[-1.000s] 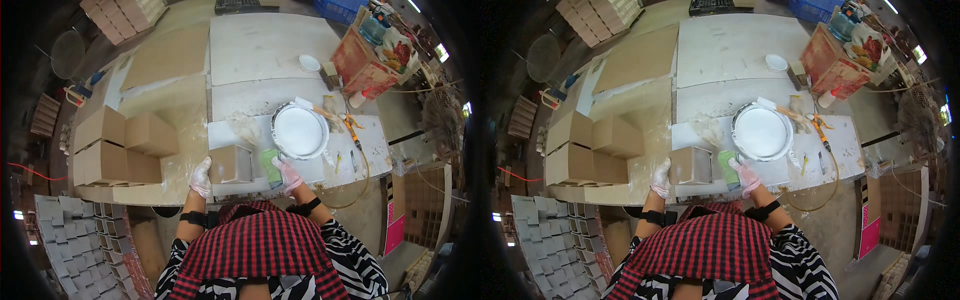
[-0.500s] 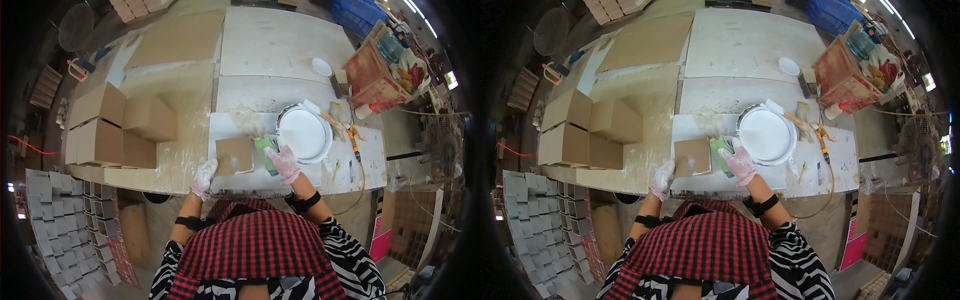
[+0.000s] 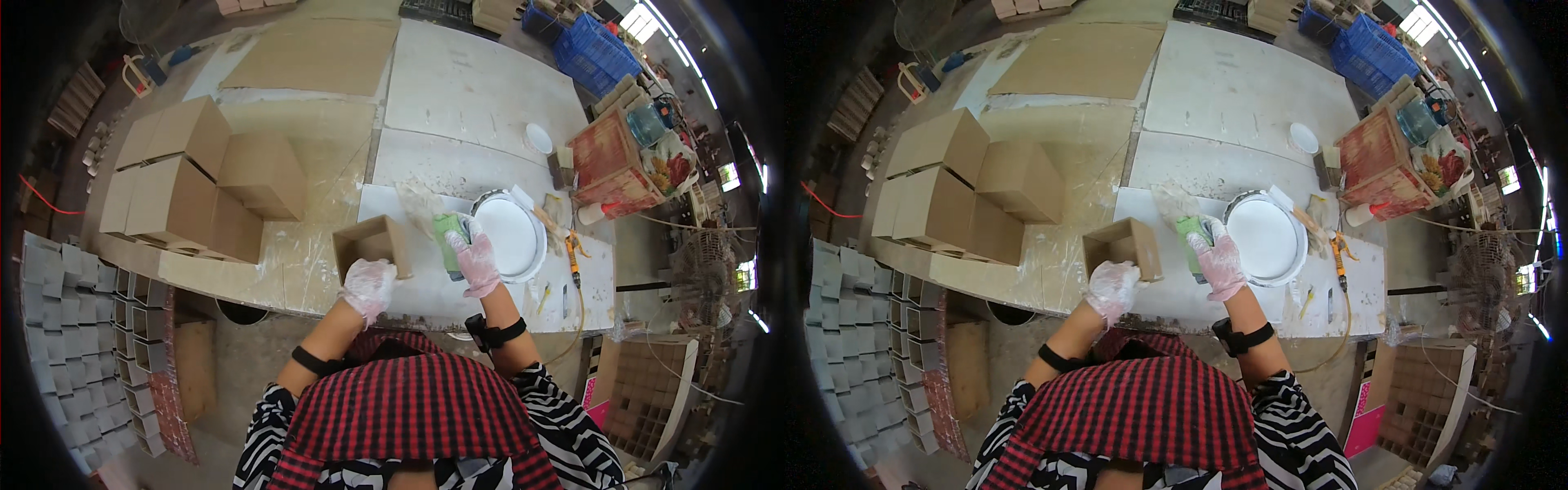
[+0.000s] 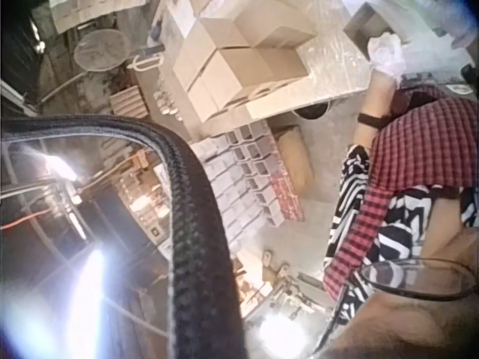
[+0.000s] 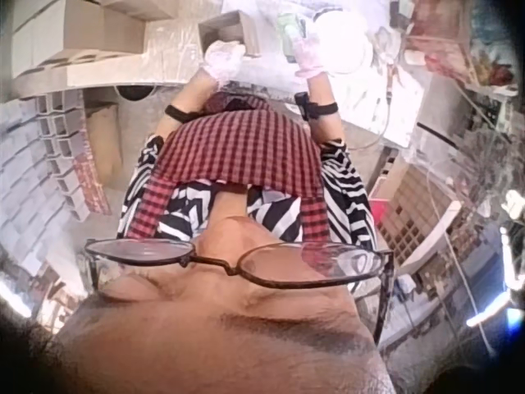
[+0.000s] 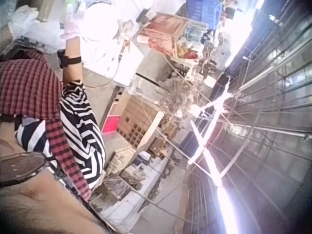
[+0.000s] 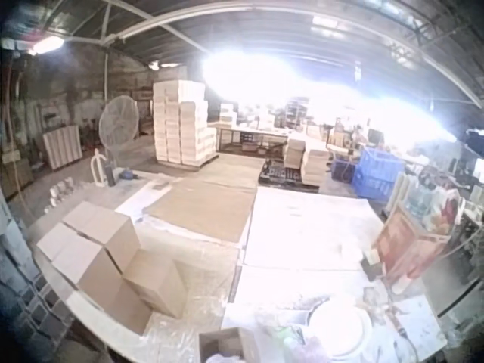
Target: The person applies a white substance to the edges and interior of wooden boxes using a green sponge and stacks the finished boxes onto a large pile.
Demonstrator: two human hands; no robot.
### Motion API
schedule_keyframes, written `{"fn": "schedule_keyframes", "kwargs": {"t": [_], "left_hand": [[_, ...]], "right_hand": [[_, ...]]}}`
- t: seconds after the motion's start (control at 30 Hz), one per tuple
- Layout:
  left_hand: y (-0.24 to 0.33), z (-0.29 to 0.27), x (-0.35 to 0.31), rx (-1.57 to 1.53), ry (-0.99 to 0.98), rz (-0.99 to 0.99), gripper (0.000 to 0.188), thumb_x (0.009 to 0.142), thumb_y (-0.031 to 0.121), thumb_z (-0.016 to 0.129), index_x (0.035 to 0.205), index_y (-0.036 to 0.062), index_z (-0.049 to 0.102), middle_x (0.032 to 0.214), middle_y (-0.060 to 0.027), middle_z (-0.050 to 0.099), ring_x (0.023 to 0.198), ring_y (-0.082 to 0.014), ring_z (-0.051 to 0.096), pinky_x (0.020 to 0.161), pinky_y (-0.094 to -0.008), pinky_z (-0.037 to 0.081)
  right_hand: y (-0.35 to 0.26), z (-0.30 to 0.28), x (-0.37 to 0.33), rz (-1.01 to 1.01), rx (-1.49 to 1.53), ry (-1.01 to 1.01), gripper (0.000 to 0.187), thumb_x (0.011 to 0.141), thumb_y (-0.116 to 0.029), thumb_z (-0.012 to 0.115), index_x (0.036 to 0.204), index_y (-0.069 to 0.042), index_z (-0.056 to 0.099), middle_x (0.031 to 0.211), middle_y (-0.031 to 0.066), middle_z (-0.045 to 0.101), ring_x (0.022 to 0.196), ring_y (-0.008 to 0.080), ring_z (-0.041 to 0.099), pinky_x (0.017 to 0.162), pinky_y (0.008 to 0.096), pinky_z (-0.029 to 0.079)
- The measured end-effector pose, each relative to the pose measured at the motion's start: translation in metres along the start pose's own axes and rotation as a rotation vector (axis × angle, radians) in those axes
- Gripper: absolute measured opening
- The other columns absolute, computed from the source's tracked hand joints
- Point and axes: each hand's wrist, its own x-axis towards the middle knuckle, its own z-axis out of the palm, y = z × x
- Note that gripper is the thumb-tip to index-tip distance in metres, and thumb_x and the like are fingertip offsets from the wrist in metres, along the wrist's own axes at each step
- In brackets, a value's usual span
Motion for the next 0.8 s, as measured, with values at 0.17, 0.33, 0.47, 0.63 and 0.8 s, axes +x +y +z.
{"fn": "schedule_keyframes", "kwargs": {"t": [0.17, 0.33, 0.47, 0.63, 0.8], "left_hand": [[-0.01, 0.047, 0.019, 0.124, -0.044, 0.046, 0.033, 0.079, 0.041, 0.054, 0.082, 0.0091, 0.061, 0.085, -0.0137, 0.061, 0.093, -0.0298, 0.058, 0.087, -0.0465, 0.037], [-0.027, 0.057, -0.014, 0.18, 0.187, 0.054, 0.035, 0.081, 0.042, 0.052, 0.094, 0.0105, 0.06, 0.096, -0.0129, 0.059, 0.111, -0.0316, 0.048, 0.104, -0.0583, 0.01], [-0.019, 0.055, -0.013, 0.216, 0.066, -0.082, 0.031, 0.08, 0.039, 0.053, 0.079, 0.0087, 0.058, 0.082, -0.0114, 0.058, 0.095, -0.0286, 0.055, 0.107, -0.0556, 0.01], [-0.016, 0.05, -0.014, 0.154, 0.128, -0.079, 0.026, 0.077, 0.035, 0.057, 0.078, 0.0089, 0.058, 0.078, -0.0077, 0.056, 0.086, -0.0244, 0.053, 0.109, -0.0523, 0.012], [-0.046, 0.059, -0.029, -0.066, 0.671, 0.114, 0.057, 0.07, 0.042, 0.063, 0.114, 0.0063, 0.056, 0.12, -0.0148, 0.052, 0.12, -0.0293, 0.041, 0.108, -0.0498, 0.016]], "right_hand": [[-0.012, 0.009, 0.014, -0.204, -0.371, -0.083, 0.038, 0.083, -0.025, 0.055, 0.114, -0.002, 0.052, 0.109, 0.0187, 0.057, 0.097, 0.0322, 0.057, 0.083, 0.0366, 0.045], [-0.003, 0.048, 0.038, -0.286, -0.603, -0.136, 0.035, 0.083, -0.035, 0.055, 0.107, -0.009, 0.056, 0.105, 0.0177, 0.056, 0.094, 0.035, 0.056, 0.08, 0.0402, 0.045], [0.004, 0.061, 0.014, -0.153, -0.624, -0.224, 0.035, 0.084, -0.038, 0.054, 0.108, -0.012, 0.056, 0.102, 0.0167, 0.056, 0.094, 0.0338, 0.057, 0.08, 0.0408, 0.045], [0.033, 0.038, -0.055, -0.093, -0.608, -0.27, 0.035, 0.083, -0.037, 0.055, 0.11, -0.015, 0.057, 0.103, 0.0153, 0.057, 0.093, 0.0316, 0.058, 0.079, 0.0402, 0.046], [-0.01, 0.038, -0.035, -0.272, -0.515, -0.331, 0.029, 0.082, -0.029, 0.055, 0.108, -0.015, 0.056, 0.099, 0.0133, 0.055, 0.091, 0.0294, 0.057, 0.076, 0.0363, 0.047]]}}
